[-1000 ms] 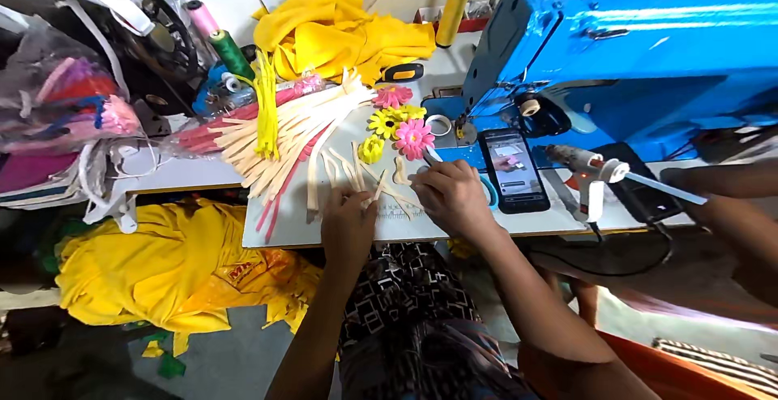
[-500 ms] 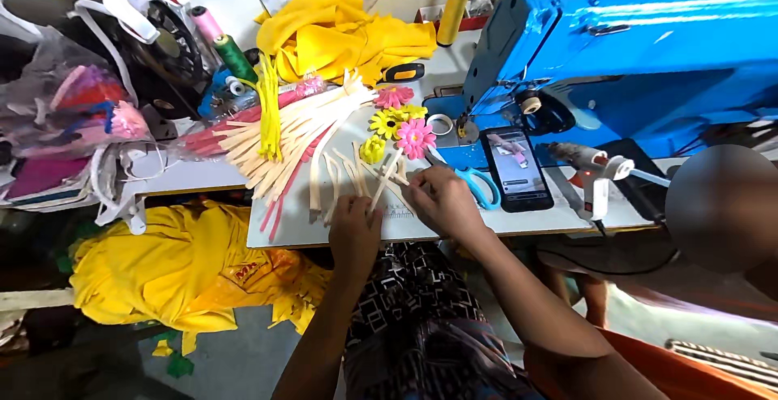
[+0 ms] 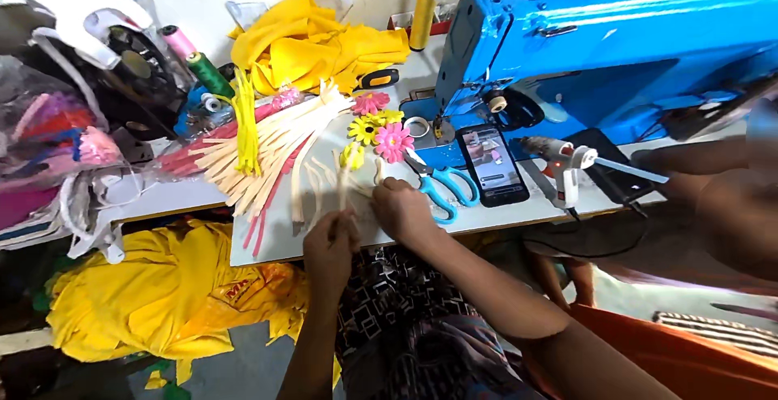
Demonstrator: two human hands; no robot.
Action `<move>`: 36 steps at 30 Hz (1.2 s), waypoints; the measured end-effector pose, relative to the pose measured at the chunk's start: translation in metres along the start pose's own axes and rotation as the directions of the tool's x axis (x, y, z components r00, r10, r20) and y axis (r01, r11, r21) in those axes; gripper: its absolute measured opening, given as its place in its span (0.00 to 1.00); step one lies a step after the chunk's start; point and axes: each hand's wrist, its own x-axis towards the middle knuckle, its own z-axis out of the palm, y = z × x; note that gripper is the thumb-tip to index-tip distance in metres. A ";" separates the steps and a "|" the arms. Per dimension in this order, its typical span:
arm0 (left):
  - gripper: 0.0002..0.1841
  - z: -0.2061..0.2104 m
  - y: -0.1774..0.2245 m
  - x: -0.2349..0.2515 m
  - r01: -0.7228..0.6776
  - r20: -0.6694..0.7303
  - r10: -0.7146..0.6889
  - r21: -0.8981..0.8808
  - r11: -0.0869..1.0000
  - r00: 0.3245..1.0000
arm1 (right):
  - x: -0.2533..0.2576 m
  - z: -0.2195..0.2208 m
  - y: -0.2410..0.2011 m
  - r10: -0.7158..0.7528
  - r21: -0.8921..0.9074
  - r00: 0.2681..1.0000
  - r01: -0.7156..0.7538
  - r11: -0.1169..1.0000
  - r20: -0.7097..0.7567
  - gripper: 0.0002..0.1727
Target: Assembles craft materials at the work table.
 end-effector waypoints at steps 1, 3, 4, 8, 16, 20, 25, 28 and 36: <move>0.13 -0.001 -0.003 -0.005 0.002 -0.004 -0.002 -0.082 0.997 1.000 | -0.002 0.001 -0.002 0.013 -0.011 1.000 -0.013 1.000 -0.019 0.09; 0.13 -0.001 -0.006 -0.012 0.032 0.025 -0.027 -0.208 0.978 0.999 | -0.005 0.002 -0.005 0.024 -0.065 0.999 -0.027 0.998 -0.040 0.09; 0.13 -0.001 -0.007 -0.013 0.054 0.037 -0.046 -0.251 0.966 0.998 | -0.005 0.002 -0.006 0.030 -0.087 0.999 -0.033 0.996 -0.029 0.08; 0.11 0.002 -0.005 -0.009 0.133 0.060 -0.119 -0.358 0.924 0.991 | -0.009 -0.018 -0.004 0.098 -0.026 0.994 -0.097 0.995 0.041 0.09; 0.11 0.032 0.011 -0.007 0.262 0.149 -0.216 -0.514 0.817 0.965 | -0.037 -0.042 0.009 0.194 0.609 0.979 -0.195 0.769 0.068 0.06; 0.13 0.049 0.022 -0.018 0.358 0.162 -0.334 -0.634 0.686 0.928 | -0.054 -0.017 -0.004 0.259 0.741 0.962 -0.110 0.663 -0.089 0.06; 0.14 0.047 0.022 -0.025 0.384 0.190 -0.358 -0.692 0.612 0.914 | -0.060 0.006 -0.003 0.241 0.694 0.917 0.053 0.718 -0.319 0.06; 0.14 0.042 0.021 -0.032 0.354 0.218 -0.285 -0.689 0.632 0.933 | -0.065 0.009 -0.006 0.236 0.794 0.931 0.084 0.602 -0.277 0.08; 0.11 0.022 0.005 -0.049 0.068 0.412 0.100 -0.374 0.925 0.906 | -0.083 -0.028 0.004 0.066 0.925 0.996 -0.079 0.372 0.059 0.10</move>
